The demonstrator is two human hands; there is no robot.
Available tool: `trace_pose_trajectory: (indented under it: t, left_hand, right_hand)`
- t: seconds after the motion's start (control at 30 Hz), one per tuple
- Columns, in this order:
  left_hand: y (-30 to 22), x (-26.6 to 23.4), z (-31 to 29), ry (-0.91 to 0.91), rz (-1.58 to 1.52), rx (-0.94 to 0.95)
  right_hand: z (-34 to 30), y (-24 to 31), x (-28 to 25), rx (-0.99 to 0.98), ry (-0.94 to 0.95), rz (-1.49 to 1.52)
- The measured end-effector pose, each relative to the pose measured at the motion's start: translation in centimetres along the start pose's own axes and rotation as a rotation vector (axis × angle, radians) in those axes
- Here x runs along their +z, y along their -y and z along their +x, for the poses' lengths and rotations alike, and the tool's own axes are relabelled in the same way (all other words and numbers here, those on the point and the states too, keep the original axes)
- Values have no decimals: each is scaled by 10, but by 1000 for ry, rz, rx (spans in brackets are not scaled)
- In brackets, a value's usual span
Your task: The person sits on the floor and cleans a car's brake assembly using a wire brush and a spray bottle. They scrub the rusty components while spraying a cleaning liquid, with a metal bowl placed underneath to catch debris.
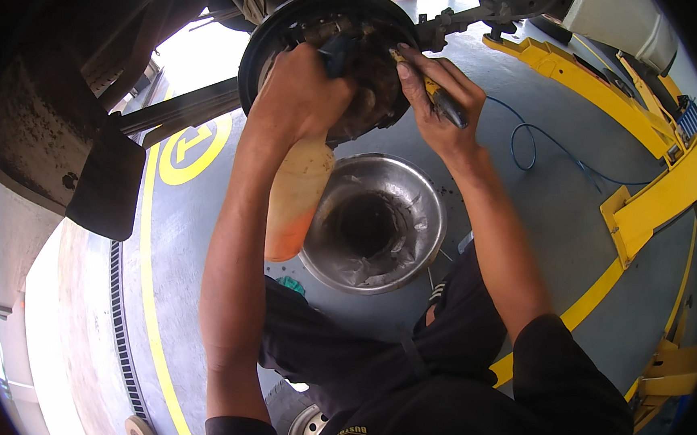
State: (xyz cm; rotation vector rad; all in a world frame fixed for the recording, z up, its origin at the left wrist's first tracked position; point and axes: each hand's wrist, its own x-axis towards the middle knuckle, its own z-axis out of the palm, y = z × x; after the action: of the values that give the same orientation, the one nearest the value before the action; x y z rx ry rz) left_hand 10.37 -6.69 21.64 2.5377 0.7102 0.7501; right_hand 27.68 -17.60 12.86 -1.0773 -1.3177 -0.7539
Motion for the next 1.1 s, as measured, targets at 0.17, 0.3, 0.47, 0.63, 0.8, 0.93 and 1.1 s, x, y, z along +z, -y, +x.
trace_pose_trajectory:
  t: [0.17,0.3,0.47,0.63,0.8,0.93,1.1]
  left_hand:
    - [-17,-5,-3,40,90,-35]
    - [-6,-6,8,15,131,31]
    - [-9,-3,10,-15,116,6]
    - [-12,-6,5,27,93,-11]
    - [-13,-9,9,37,47,-4]
    - [-3,-4,16,42,84,28]
    - [-16,-3,6,11,103,-24]
  right_hand:
    - [-16,-21,-22,69,129,-107]
    - [25,-14,-15,-307,334,-205]
    - [23,-48,-37,-404,483,-334]
    - [26,-47,-29,-442,490,-343]
    - [13,-60,-52,-345,503,-286]
    - [24,-28,-37,-455,434,-247]
    - [19,-59,-39,-389,410,-232]
